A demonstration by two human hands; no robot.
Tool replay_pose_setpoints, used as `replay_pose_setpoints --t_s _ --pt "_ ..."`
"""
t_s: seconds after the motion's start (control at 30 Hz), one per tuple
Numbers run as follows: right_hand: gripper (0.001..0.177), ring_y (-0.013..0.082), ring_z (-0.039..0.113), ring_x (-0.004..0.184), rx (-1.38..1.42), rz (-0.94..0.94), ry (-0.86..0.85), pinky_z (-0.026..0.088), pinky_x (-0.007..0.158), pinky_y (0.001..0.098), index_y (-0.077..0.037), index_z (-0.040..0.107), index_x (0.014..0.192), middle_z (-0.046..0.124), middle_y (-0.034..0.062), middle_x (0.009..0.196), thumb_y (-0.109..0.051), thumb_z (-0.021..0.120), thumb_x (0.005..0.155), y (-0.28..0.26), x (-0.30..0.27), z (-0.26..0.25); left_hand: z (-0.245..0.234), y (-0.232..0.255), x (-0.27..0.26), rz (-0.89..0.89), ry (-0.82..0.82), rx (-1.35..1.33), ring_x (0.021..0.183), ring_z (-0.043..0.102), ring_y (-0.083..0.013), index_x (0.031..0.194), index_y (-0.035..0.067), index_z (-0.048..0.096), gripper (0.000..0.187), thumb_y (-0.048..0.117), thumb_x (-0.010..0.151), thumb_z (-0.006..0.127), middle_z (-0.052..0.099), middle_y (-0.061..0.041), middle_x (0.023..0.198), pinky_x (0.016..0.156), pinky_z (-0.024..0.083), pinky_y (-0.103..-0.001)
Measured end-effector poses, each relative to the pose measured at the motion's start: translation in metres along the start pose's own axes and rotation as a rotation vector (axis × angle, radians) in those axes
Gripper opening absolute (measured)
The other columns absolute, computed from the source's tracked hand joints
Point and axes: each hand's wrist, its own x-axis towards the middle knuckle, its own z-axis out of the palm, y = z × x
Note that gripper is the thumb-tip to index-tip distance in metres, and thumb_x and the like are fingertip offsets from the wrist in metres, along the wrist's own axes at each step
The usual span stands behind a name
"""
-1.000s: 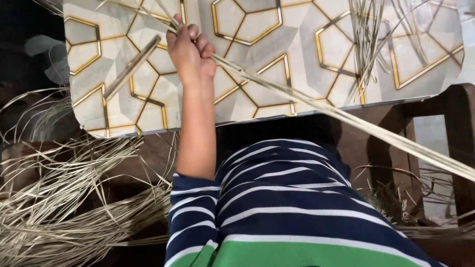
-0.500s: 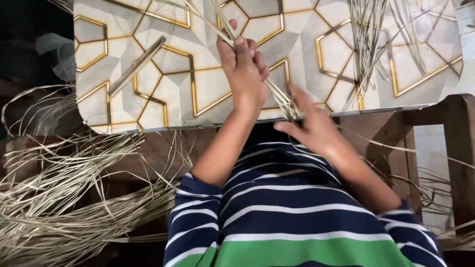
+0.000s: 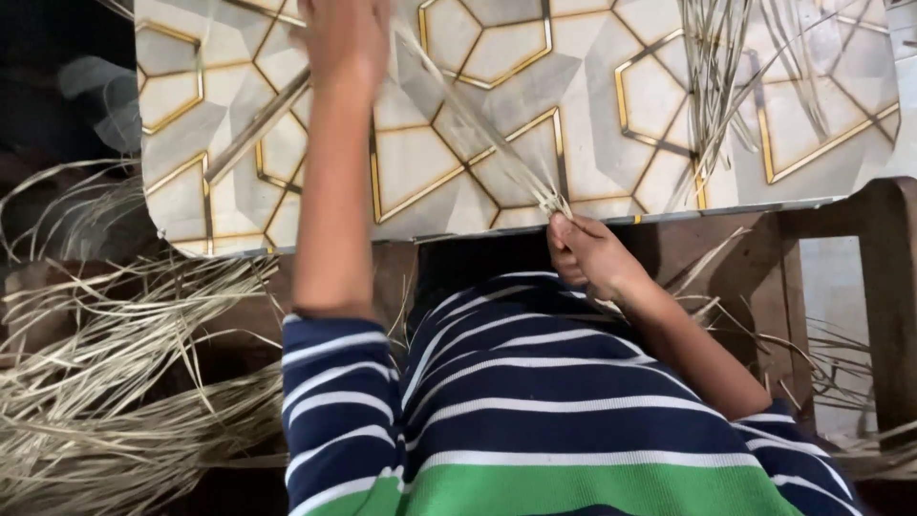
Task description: Weaving thin strips of natural material together to create a mat or basket-like structure.
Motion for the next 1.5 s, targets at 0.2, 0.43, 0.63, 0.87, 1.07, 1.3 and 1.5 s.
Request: replay_pose_setpoints --t_s 0.2,0.43,0.63,0.87,1.07,1.3,1.5 --pt "0.035 0.0039 0.017 0.029 0.207 0.062 -0.018 0.019 0.023 0.0167 -0.011 0.041 0.072 0.018 -0.0058 0.045 -0.032 0.037 0.100 0.004 0.008 -0.008 -0.020 0.040 -0.097 0.221 -0.327 -0.421 0.073 0.062 -0.0188 0.069 0.013 0.063 0.021 0.005 0.085 0.052 0.061 -0.001 0.070 0.082 0.044 -0.027" --pt "0.036 0.0027 0.022 0.032 0.317 0.022 -0.128 0.022 0.024 0.0176 -0.008 0.040 0.078 0.022 -0.0057 0.050 -0.037 0.035 0.100 0.001 0.011 -0.012 0.011 0.045 -0.166 0.430 -0.401 -0.174 0.095 0.051 -0.0286 0.088 0.016 0.070 0.012 0.024 0.080 0.068 0.052 -0.003 0.092 0.089 0.043 -0.039" --pt "0.037 0.0036 0.024 0.029 0.308 0.075 -0.124 0.023 0.022 0.0200 -0.009 0.041 0.078 0.023 -0.0058 0.048 -0.039 0.037 0.099 0.007 0.011 -0.014 0.016 0.055 -0.177 0.359 -0.376 -0.201 0.087 0.053 -0.0262 0.084 0.020 0.069 0.014 0.030 0.076 0.072 0.053 -0.001 0.084 0.081 0.047 -0.036" --pt "0.035 0.0033 0.021 0.029 0.228 0.058 -0.064 0.020 0.022 0.0202 -0.008 0.044 0.078 0.025 -0.0039 0.047 -0.036 0.039 0.099 0.006 0.012 -0.009 0.009 0.073 -0.176 0.205 -0.525 -0.099 0.087 0.053 -0.0215 0.084 0.016 0.066 0.017 0.033 0.078 0.067 0.060 0.000 0.078 0.080 0.041 -0.035" --pt "0.035 0.0042 0.023 0.027 0.016 0.019 0.013 0.021 0.023 0.0195 -0.005 0.050 0.077 0.029 -0.0016 0.043 -0.031 0.042 0.098 0.001 0.008 -0.003 0.016 0.063 -0.181 0.233 -0.563 0.021 0.091 0.051 -0.0189 0.083 0.017 0.062 0.022 0.039 0.082 0.063 0.057 0.003 0.080 0.084 0.035 -0.039" --pt "0.036 0.0079 0.028 0.027 -0.117 -0.043 0.015 0.025 0.024 0.0218 -0.003 0.055 0.077 0.036 0.0038 0.043 -0.033 0.050 0.095 0.002 -0.011 -0.021 0.035 0.043 -0.193 0.350 -0.439 0.123 0.091 0.049 -0.0216 0.081 0.014 0.053 0.017 0.029 0.082 0.062 0.050 0.000 0.077 0.086 0.030 -0.044" --pt "0.022 0.0118 0.046 0.056 -0.487 0.033 0.134 0.043 0.048 0.0252 -0.002 0.067 0.085 0.052 0.0053 0.059 -0.023 0.058 0.089 -0.021 -0.095 -0.080 0.027 0.036 -0.184 0.424 -0.298 0.253 0.085 0.050 -0.0213 0.078 0.017 0.052 0.017 0.027 0.076 0.066 0.049 0.001 0.074 0.082 0.032 -0.044"
